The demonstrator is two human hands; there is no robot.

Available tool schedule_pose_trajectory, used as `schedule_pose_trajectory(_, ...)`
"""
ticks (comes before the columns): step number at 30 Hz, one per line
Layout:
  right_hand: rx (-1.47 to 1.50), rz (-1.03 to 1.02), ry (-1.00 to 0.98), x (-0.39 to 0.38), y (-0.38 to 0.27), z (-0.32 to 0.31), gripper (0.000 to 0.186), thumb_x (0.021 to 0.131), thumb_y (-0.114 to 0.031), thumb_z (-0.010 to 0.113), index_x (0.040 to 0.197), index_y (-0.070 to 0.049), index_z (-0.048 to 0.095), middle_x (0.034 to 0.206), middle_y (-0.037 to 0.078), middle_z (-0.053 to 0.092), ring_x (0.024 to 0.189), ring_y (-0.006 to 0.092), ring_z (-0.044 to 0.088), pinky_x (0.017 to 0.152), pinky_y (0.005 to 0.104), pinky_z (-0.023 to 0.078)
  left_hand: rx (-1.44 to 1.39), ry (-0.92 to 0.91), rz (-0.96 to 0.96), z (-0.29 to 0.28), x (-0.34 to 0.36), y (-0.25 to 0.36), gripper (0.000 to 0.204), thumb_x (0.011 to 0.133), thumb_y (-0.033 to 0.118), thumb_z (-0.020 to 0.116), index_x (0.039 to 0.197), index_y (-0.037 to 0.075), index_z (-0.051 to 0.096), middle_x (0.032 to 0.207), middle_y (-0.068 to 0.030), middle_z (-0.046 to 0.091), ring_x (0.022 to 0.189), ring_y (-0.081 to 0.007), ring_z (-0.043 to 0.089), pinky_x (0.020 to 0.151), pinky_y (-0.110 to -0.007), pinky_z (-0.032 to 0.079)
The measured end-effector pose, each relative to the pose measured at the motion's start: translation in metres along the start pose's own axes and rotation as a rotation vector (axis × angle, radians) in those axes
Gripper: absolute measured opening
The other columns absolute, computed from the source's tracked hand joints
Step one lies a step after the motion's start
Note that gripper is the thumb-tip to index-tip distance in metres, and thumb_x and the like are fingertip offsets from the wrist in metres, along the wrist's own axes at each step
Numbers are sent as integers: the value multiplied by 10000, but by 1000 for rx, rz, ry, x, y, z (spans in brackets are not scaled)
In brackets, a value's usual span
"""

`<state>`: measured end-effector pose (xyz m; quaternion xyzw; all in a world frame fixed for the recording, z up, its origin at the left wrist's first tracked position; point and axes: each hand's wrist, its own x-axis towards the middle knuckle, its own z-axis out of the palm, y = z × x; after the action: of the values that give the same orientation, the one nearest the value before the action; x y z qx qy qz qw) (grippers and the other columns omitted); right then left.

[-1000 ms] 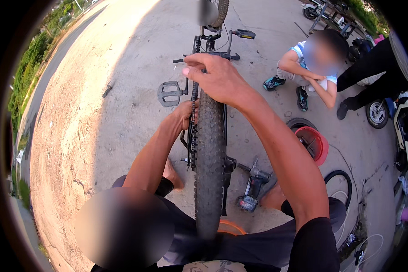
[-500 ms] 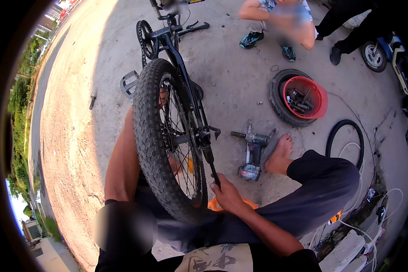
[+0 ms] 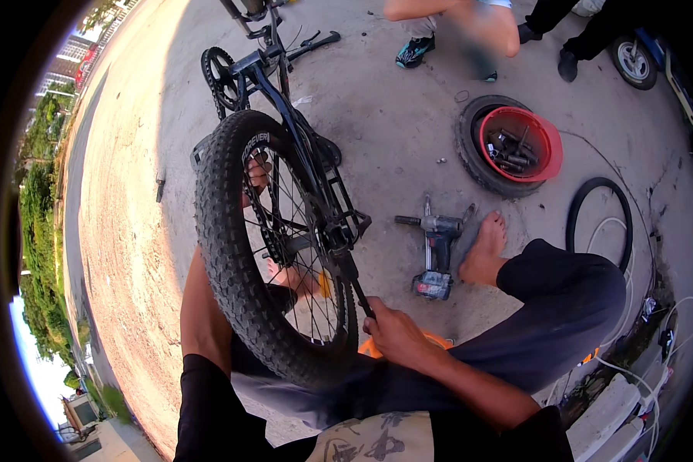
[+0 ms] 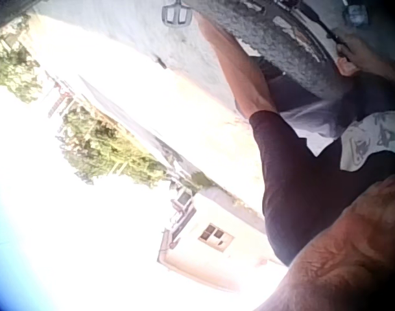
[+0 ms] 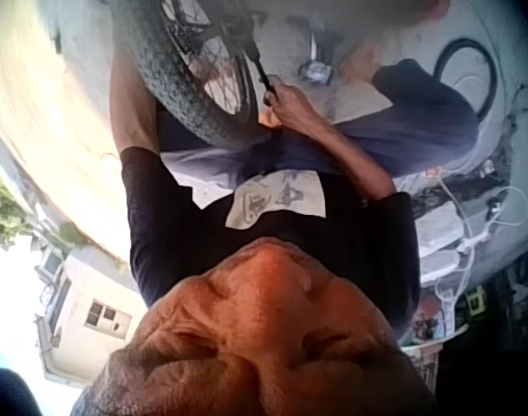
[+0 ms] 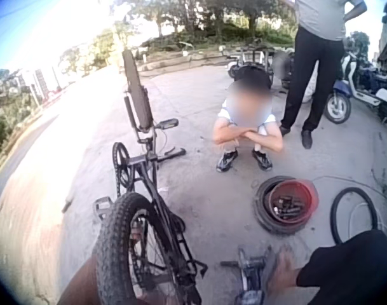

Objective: The person attaches the rear wheel to a bicycle by positioning the wheel, threading the axle through the frame, and using a power tool to tighten the nuts on both sides.

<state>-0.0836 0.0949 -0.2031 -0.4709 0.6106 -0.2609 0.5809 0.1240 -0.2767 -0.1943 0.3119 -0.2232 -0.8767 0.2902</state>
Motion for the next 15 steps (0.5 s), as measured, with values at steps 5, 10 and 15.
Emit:
schedule_pose_trajectory(5, 176, 4, -31, -5, -19, -14, 315, 961, -129, 507, 1246, 4, 492, 809, 226, 659, 774, 435, 642, 708, 494, 479, -49, -96, -33, -9, 0, 5, 148, 954, 143, 538, 848, 41, 556, 698, -27, 517, 541, -147, 507, 481, -304, 466)
schedule_pose_trajectory(10, 257, -148, 161, 12, -10, 7, 421, 976, -152, 511, 1362, 0, 440, 892, 244, 646, 845, 409, 643, 741, 458, 480, -55, -148, -79, -11, -2, 4, 161, 948, 132, 556, 813, 48, 537, 659, -4, 479, 513, -125, 470, 458, -284, 443)
schedule_pose_trajectory(15, 550, 30, 4, 26, -23, 6, 481, 982, -80, 490, 1448, -41, 378, 803, 138, 593, 706, 256, 598, 673, 364, 480, -38, -34, -89, 3, -6, 1, 236, 933, 125, 584, 741, 86, 453, 631, 22, 333, 505, -94, 351, 430, -238, 351)
